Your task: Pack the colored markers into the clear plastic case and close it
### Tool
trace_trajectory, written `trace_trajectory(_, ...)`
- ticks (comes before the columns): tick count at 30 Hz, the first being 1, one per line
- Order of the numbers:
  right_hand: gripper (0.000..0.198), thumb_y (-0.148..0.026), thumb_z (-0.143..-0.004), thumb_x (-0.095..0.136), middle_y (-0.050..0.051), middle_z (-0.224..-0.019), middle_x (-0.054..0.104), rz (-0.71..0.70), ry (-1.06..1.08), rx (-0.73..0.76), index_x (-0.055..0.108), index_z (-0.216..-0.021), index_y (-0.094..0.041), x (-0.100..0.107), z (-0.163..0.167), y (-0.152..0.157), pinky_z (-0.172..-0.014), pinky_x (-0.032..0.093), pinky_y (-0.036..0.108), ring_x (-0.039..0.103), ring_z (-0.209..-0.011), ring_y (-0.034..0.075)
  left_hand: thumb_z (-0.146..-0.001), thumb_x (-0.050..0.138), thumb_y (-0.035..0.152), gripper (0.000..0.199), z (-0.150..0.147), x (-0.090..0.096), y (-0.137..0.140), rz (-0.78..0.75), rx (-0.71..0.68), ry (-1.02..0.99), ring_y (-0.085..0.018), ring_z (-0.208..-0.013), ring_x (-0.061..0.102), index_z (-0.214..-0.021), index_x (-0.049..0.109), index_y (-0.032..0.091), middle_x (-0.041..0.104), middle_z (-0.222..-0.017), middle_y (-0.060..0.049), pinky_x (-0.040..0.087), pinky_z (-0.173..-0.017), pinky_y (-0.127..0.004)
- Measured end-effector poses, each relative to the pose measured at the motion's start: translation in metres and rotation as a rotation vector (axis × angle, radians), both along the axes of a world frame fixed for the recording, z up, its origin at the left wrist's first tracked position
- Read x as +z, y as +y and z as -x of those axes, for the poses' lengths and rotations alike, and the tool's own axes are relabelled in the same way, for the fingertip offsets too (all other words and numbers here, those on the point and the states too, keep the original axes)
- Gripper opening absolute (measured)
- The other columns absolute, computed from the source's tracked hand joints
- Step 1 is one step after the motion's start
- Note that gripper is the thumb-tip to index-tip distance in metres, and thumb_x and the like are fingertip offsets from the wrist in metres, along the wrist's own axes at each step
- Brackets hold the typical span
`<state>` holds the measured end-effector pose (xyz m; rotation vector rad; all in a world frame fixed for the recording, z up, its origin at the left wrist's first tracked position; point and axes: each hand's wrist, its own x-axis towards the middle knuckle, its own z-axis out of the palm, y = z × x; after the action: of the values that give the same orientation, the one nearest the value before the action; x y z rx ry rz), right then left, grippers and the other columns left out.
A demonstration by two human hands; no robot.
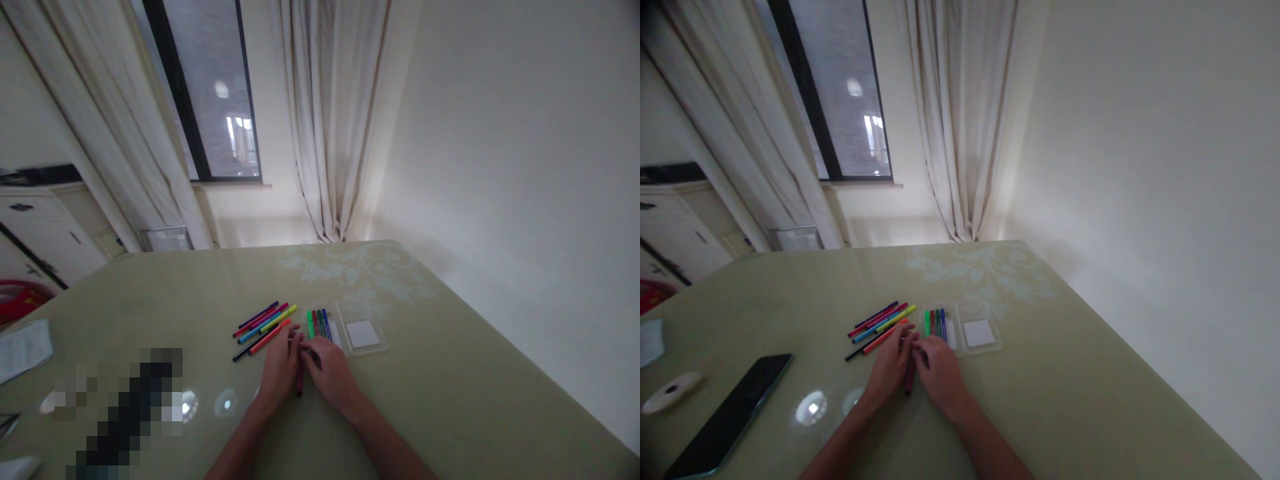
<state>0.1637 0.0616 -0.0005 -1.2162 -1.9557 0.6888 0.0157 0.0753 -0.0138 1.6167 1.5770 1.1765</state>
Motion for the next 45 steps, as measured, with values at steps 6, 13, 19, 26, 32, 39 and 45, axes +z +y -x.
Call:
trace_trajectory(6,0.028,-0.013,-0.094,0.056,0.009,-0.110,0.075,-0.010,-0.006,-0.066,0.075,-0.114,-0.019,-0.001,-0.004,0.003,-0.099,0.049,0.034,0.066,-0.105,0.022,-0.095,0.044,0.034,0.031,0.002,-0.002,-0.003,-0.076,-0.069,0.208,-0.028,-0.112,0.064,-0.113,0.064,0.020,0.069,-0.114,-0.012,0.050,-0.100,-0.047)
trace_trajectory(13,0.026,-0.013,-0.091,0.055,0.010,-0.107,0.076,-0.006,-0.100,-0.227,0.076,-0.105,-0.018,0.001,-0.015,0.010,-0.095,0.050,0.036,0.068,-0.101,0.024,-0.088,0.054,0.037,0.049,-0.002,0.001,-0.013,0.025,-0.155,0.504,-0.032,-0.130,0.051,-0.134,0.058,0.020,0.061,-0.134,-0.013,0.037,-0.113,-0.049)
trace_trajectory(19,0.024,-0.014,-0.092,0.057,0.010,-0.105,0.076,-0.003,-0.101,-0.236,0.076,-0.106,-0.019,0.004,-0.020,0.012,-0.093,0.049,0.034,0.069,-0.100,0.024,-0.084,0.050,0.020,0.049,0.002,-0.009,-0.008,-0.033,-0.105,0.412,-0.029,-0.130,0.054,-0.132,0.059,0.019,0.064,-0.132,-0.014,0.039,-0.114,-0.046)
trace_trajectory(26,0.021,-0.023,-0.094,0.059,0.008,-0.105,0.077,0.059,0.094,-0.168,0.076,-0.106,-0.021,0.005,-0.016,0.011,-0.088,0.052,0.033,0.071,-0.096,0.022,-0.094,0.056,0.041,0.044,0.006,0.007,0.002,-0.055,-0.040,-0.170,-0.025,-0.108,0.067,-0.133,0.057,0.020,0.068,-0.127,-0.013,0.057,-0.086,-0.039)
trace_trajectory(32,0.027,-0.042,-0.096,0.060,0.006,-0.098,0.078,0.212,0.487,-0.040,0.075,-0.102,-0.021,0.010,-0.011,0.010,-0.082,0.056,0.033,0.072,-0.087,0.021,-0.090,0.068,0.043,0.032,-0.006,0.019,-0.006,-0.094,-0.149,-0.250,-0.021,-0.094,0.069,-0.113,0.068,0.021,0.072,-0.110,-0.007,0.058,-0.079,-0.034)
trace_trajectory(39,0.034,-0.051,-0.086,0.069,0.006,-0.087,0.076,0.306,0.655,-0.099,0.074,-0.094,-0.019,0.003,-0.012,0.018,-0.076,0.057,0.032,0.072,-0.082,0.022,-0.089,0.071,0.038,0.036,-0.010,0.018,-0.009,-0.131,-0.262,-0.244,-0.021,-0.097,0.069,-0.122,0.067,0.025,0.069,-0.112,-0.006,0.061,-0.085,-0.038)
trace_trajectory(45,0.041,-0.055,-0.089,0.061,0.009,-0.090,0.076,0.130,0.615,-0.381,0.073,-0.099,-0.017,0.002,-0.041,0.034,-0.075,0.057,0.034,0.071,-0.082,0.023,-0.100,0.054,0.031,0.041,-0.019,0.004,-0.018,-0.223,-0.360,0.245,-0.028,-0.128,0.059,-0.140,0.059,0.029,0.064,-0.139,-0.010,0.048,-0.110,-0.051)
